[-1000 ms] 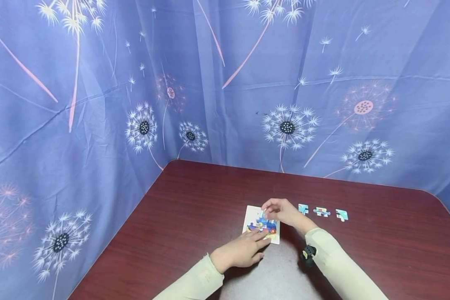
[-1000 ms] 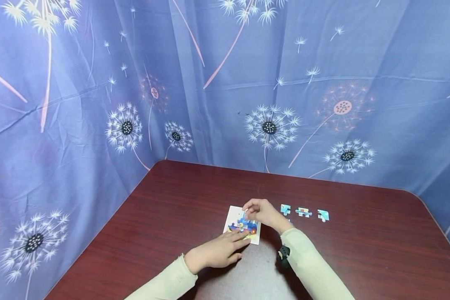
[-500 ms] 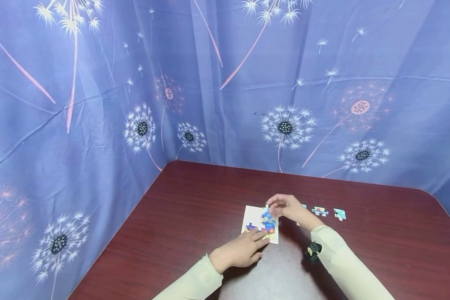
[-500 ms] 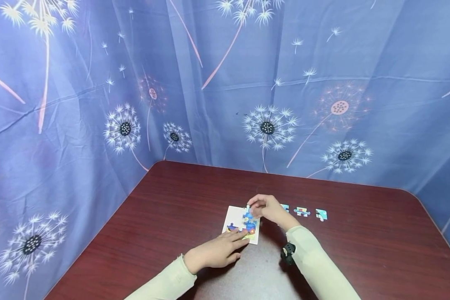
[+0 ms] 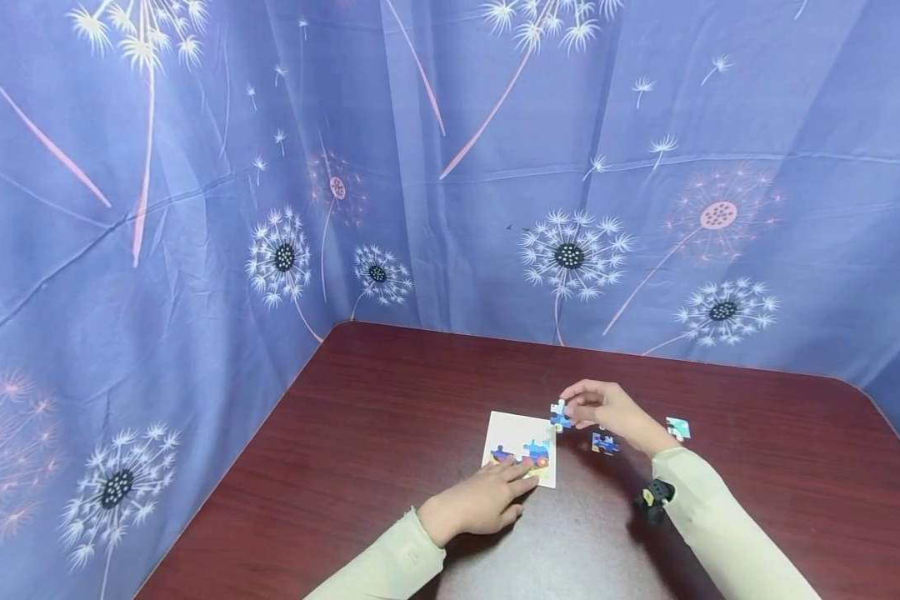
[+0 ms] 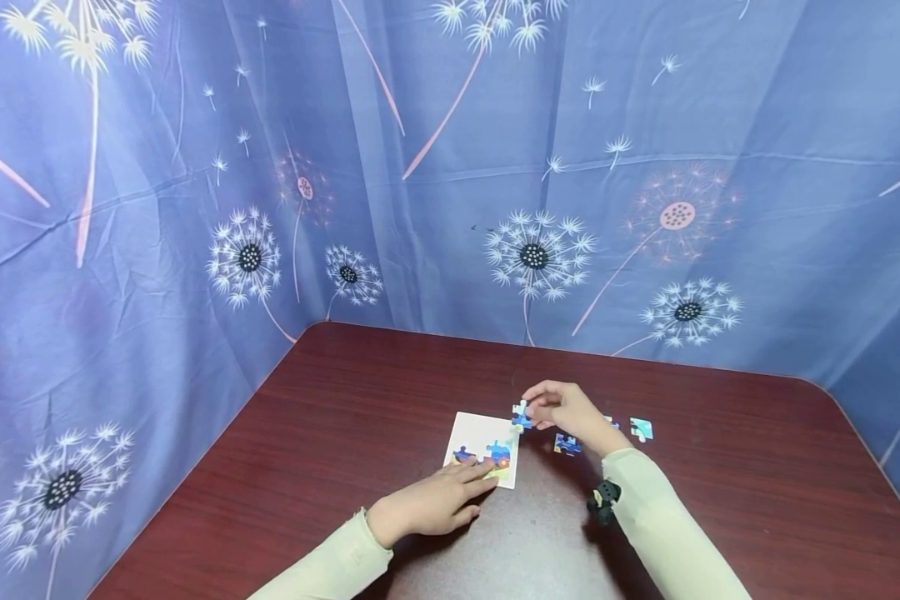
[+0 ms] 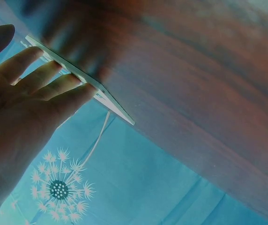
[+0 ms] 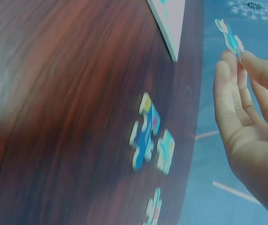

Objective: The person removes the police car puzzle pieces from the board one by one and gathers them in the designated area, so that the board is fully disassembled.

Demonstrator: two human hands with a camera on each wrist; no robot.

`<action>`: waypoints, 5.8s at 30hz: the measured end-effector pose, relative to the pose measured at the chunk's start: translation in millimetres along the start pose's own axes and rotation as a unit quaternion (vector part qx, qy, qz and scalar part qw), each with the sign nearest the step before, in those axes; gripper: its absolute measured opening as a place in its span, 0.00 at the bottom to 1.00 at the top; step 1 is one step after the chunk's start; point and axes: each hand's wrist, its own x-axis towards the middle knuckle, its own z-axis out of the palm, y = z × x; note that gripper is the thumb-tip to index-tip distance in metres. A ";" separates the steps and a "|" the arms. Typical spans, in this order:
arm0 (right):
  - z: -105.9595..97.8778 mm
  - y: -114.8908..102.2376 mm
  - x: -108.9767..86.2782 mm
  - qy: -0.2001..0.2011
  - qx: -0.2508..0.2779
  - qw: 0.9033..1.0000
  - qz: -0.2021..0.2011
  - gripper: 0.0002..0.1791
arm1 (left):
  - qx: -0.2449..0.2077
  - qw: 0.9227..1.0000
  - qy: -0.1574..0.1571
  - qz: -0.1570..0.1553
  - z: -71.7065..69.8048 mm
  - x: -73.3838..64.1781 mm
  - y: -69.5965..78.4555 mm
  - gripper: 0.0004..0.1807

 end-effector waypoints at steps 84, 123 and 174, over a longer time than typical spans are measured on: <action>-65.6 53.6 -68.8 0.065 -0.123 0.986 0.087 0.16 | 0.000 1.000 -0.002 0.002 -2.3 -3.4 0.2 0.27; -49.9 36.8 -44.6 0.075 -0.143 0.987 0.011 0.17 | -0.011 1.000 -0.015 -0.008 -2.7 -2.6 1.4 0.27; 42.3 23.0 4.9 -0.087 -0.141 0.986 -0.029 0.18 | -0.006 1.000 0.003 0.005 -3.5 -1.8 0.9 0.26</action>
